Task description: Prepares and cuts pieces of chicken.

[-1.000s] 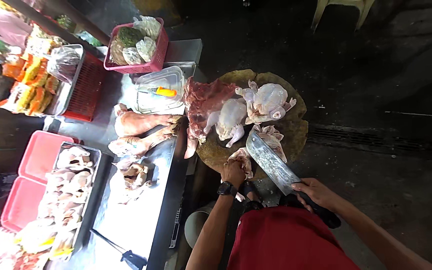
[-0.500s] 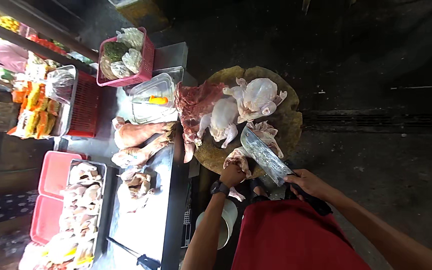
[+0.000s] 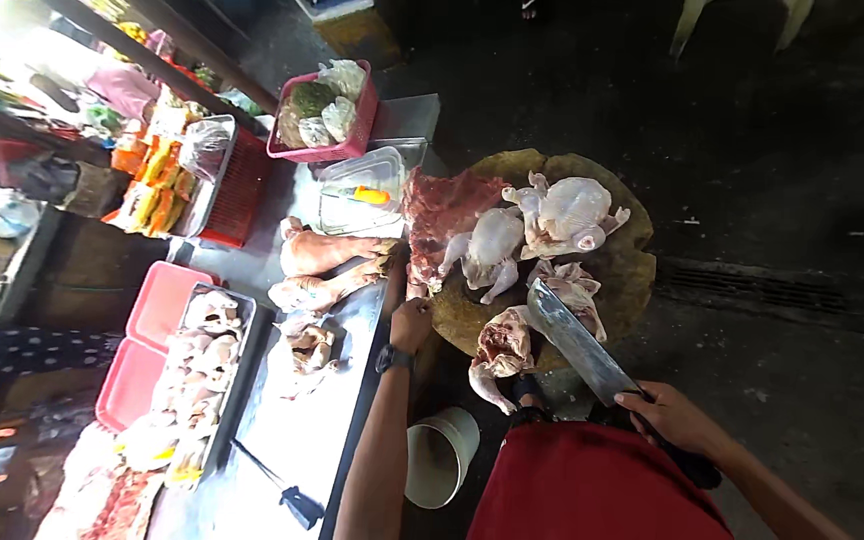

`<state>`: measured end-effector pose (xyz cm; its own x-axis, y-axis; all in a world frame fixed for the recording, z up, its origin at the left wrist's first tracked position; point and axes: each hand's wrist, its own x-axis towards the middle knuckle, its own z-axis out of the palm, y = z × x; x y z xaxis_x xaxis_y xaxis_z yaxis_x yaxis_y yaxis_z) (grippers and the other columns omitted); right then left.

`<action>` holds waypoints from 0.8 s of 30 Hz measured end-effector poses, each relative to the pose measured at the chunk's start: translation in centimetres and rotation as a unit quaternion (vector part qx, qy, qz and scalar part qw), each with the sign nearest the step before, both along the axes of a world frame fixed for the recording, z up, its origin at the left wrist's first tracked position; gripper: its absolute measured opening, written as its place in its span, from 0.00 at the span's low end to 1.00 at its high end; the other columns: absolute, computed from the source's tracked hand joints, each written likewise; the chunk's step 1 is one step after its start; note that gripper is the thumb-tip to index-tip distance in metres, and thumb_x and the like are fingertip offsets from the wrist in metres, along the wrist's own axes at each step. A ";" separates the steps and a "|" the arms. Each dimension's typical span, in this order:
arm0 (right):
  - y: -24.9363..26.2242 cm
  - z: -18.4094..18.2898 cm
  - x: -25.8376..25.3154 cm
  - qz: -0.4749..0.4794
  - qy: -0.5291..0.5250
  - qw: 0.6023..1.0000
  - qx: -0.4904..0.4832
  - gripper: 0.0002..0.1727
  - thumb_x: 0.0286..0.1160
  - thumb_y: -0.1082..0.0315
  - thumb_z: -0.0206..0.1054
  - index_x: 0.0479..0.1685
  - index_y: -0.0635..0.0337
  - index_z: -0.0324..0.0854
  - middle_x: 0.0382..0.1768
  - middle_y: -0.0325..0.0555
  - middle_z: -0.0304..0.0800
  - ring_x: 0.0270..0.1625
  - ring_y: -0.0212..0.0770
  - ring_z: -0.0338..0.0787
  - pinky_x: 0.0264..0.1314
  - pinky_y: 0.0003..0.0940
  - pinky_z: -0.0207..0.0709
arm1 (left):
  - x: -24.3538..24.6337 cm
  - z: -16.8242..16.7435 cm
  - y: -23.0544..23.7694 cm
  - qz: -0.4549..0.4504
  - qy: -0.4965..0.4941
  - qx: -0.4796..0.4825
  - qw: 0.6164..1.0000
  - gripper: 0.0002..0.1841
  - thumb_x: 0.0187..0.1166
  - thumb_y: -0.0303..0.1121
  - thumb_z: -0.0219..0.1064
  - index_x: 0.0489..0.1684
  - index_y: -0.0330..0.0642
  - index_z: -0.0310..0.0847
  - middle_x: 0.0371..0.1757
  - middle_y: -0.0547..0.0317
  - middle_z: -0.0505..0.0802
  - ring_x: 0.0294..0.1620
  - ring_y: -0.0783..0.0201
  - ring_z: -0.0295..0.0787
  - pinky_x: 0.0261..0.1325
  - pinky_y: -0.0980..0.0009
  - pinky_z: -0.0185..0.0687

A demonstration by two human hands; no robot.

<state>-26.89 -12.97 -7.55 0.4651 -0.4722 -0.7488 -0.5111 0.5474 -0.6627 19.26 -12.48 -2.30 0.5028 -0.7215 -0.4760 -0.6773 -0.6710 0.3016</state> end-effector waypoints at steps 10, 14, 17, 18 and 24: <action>2.1 1.1 -0.9 0.047 0.089 0.991 -0.093 0.17 0.83 0.49 0.65 0.51 0.53 0.87 0.22 0.40 0.88 0.21 0.36 0.87 0.28 0.38 0.86 | 1.6 -4.2 -3.3 -0.078 -0.125 0.097 0.984 0.20 0.85 0.48 0.61 0.45 0.38 0.89 0.49 0.38 0.93 0.55 0.36 0.91 0.53 0.32 0.82; 1.6 1.4 0.9 0.099 0.077 0.974 -0.189 0.24 0.79 0.41 0.61 0.56 0.48 0.88 0.25 0.38 0.88 0.25 0.35 0.88 0.33 0.42 0.86 | 0.5 -4.2 -0.8 0.019 -0.097 0.005 0.995 0.27 0.77 0.38 0.70 0.77 0.43 0.79 0.74 0.41 0.84 0.66 0.38 0.87 0.65 0.35 0.82; 0.8 1.4 3.0 0.112 0.039 0.962 -0.248 0.26 0.80 0.38 0.59 0.53 0.49 0.87 0.23 0.36 0.87 0.23 0.34 0.87 0.31 0.40 0.86 | 0.0 -4.4 0.8 0.047 -0.087 0.014 0.995 0.22 0.83 0.39 0.63 0.73 0.43 0.81 0.68 0.41 0.89 0.65 0.38 0.88 0.64 0.35 0.81; 0.5 1.5 3.7 0.113 0.021 0.957 -0.267 0.26 0.80 0.38 0.59 0.52 0.50 0.87 0.22 0.36 0.86 0.23 0.33 0.87 0.30 0.39 0.85 | -0.3 -4.1 1.2 0.047 -0.097 0.031 0.994 0.18 0.86 0.45 0.60 0.58 0.44 0.89 0.57 0.42 0.94 0.60 0.40 0.91 0.59 0.35 0.83; 0.3 1.7 6.9 0.092 -0.089 0.919 -0.372 0.27 0.88 0.43 0.52 0.42 0.55 0.87 0.21 0.33 0.85 0.20 0.29 0.84 0.24 0.32 0.83 | -4.9 -4.7 6.1 0.131 0.011 0.010 0.991 0.30 0.77 0.47 0.67 0.79 0.46 0.74 0.62 0.38 0.91 0.63 0.36 0.88 0.61 0.31 0.81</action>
